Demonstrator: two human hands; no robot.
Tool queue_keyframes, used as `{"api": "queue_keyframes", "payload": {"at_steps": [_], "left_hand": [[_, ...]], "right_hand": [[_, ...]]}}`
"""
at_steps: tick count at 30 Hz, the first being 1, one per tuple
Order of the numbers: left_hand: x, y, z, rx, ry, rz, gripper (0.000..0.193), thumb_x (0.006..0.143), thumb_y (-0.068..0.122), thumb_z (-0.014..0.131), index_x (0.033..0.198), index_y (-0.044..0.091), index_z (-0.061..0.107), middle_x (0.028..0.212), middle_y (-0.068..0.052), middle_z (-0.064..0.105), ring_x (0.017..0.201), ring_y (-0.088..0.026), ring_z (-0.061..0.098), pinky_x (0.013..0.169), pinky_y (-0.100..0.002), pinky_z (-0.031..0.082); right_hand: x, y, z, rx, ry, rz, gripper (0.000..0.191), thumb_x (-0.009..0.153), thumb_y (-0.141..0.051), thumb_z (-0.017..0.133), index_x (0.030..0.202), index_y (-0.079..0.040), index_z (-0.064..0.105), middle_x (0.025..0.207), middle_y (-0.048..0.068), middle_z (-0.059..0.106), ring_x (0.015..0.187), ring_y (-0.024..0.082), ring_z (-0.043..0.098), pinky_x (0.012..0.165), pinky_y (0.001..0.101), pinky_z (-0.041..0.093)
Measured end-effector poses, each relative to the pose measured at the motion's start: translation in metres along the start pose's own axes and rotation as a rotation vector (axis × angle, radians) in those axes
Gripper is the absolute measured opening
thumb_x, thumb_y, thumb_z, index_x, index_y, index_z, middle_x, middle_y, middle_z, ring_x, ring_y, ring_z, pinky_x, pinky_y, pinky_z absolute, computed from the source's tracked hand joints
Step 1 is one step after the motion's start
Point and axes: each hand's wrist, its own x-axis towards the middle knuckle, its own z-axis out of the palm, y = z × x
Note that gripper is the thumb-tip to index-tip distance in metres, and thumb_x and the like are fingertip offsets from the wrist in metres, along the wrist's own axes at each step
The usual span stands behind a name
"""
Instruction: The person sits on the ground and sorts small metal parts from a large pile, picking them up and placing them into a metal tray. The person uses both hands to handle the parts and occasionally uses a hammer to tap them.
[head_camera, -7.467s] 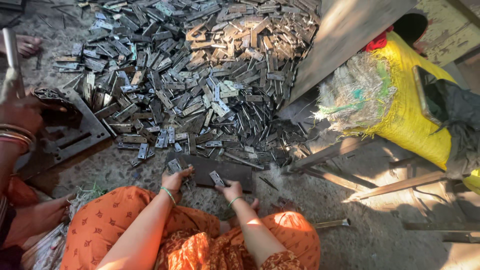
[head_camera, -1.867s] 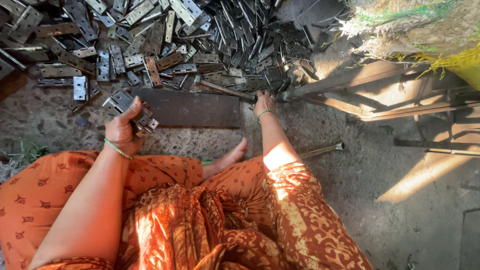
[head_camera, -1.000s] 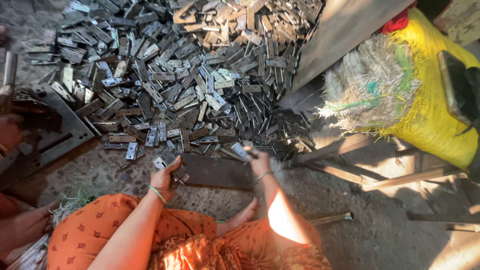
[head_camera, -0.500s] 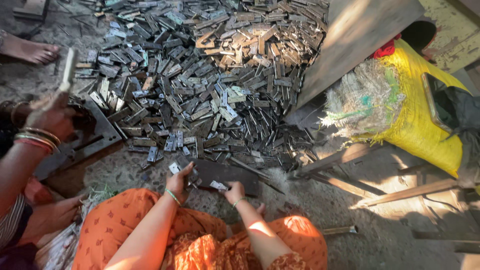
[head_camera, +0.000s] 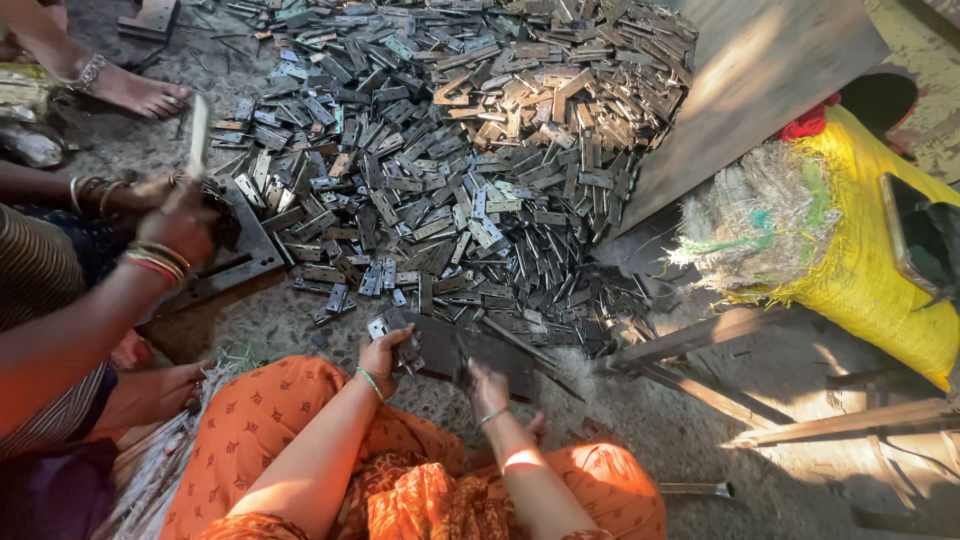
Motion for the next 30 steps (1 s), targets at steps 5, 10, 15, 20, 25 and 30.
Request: {"api": "queue_keyframes", "payload": {"at_steps": [5, 10, 15, 20, 25, 30], "left_hand": [[0.001, 0.0, -0.002, -0.027, 0.022, 0.05, 0.018, 0.084, 0.014, 0.071, 0.101, 0.009, 0.075, 0.087, -0.005, 0.076, 0.069, -0.019, 0.072, 0.058, -0.039, 0.058], [0.003, 0.0, -0.005, -0.062, -0.05, -0.048, 0.019, 0.089, 0.021, 0.073, 0.104, 0.011, 0.076, 0.088, -0.001, 0.073, 0.068, -0.016, 0.068, 0.057, -0.037, 0.058], [0.0, -0.001, -0.004, -0.071, -0.079, -0.014, 0.015, 0.085, 0.015, 0.074, 0.099, 0.009, 0.074, 0.088, -0.003, 0.077, 0.069, -0.018, 0.071, 0.056, -0.039, 0.058], [0.001, -0.003, -0.005, -0.086, -0.111, -0.066, 0.014, 0.088, 0.019, 0.075, 0.099, 0.01, 0.073, 0.086, -0.003, 0.075, 0.068, -0.017, 0.071, 0.055, -0.037, 0.06], [-0.001, -0.003, -0.008, -0.044, -0.064, 0.036, 0.015, 0.086, 0.015, 0.076, 0.099, 0.009, 0.072, 0.084, -0.005, 0.075, 0.067, -0.018, 0.071, 0.054, -0.037, 0.058], [-0.007, 0.0, -0.004, 0.065, 0.044, 0.144, 0.02, 0.079, 0.004, 0.075, 0.099, 0.006, 0.071, 0.09, -0.008, 0.077, 0.071, -0.021, 0.074, 0.055, -0.039, 0.059]], "right_hand": [[-0.003, 0.006, 0.001, 0.063, 0.076, 0.104, 0.015, 0.092, -0.01, 0.07, 0.094, 0.005, 0.073, 0.082, 0.015, 0.073, 0.07, 0.027, 0.071, 0.066, 0.0385, 0.059], [-0.004, 0.003, -0.003, 0.002, 0.032, -0.015, 0.015, 0.09, -0.007, 0.074, 0.094, 0.007, 0.073, 0.085, 0.014, 0.074, 0.07, 0.026, 0.073, 0.066, 0.0378, 0.061], [-0.006, 0.002, -0.004, 0.082, 0.091, 0.066, 0.013, 0.088, -0.008, 0.072, 0.09, 0.004, 0.073, 0.081, 0.013, 0.072, 0.068, 0.027, 0.071, 0.067, 0.0411, 0.062], [-0.009, 0.0, -0.004, -0.436, 0.185, -0.06, 0.023, 0.092, -0.014, 0.078, 0.084, 0.007, 0.073, 0.077, 0.011, 0.068, 0.064, 0.022, 0.061, 0.06, 0.0387, 0.049], [-0.013, 0.0, -0.005, -0.013, 0.043, 0.042, 0.013, 0.086, -0.01, 0.071, 0.08, 0.002, 0.072, 0.078, 0.013, 0.071, 0.067, 0.025, 0.071, 0.066, 0.0386, 0.06], [-0.014, 0.0, -0.004, -0.107, 0.14, 0.09, 0.016, 0.088, -0.01, 0.074, 0.08, 0.002, 0.069, 0.074, 0.011, 0.068, 0.064, 0.025, 0.068, 0.064, 0.041, 0.061]]}}
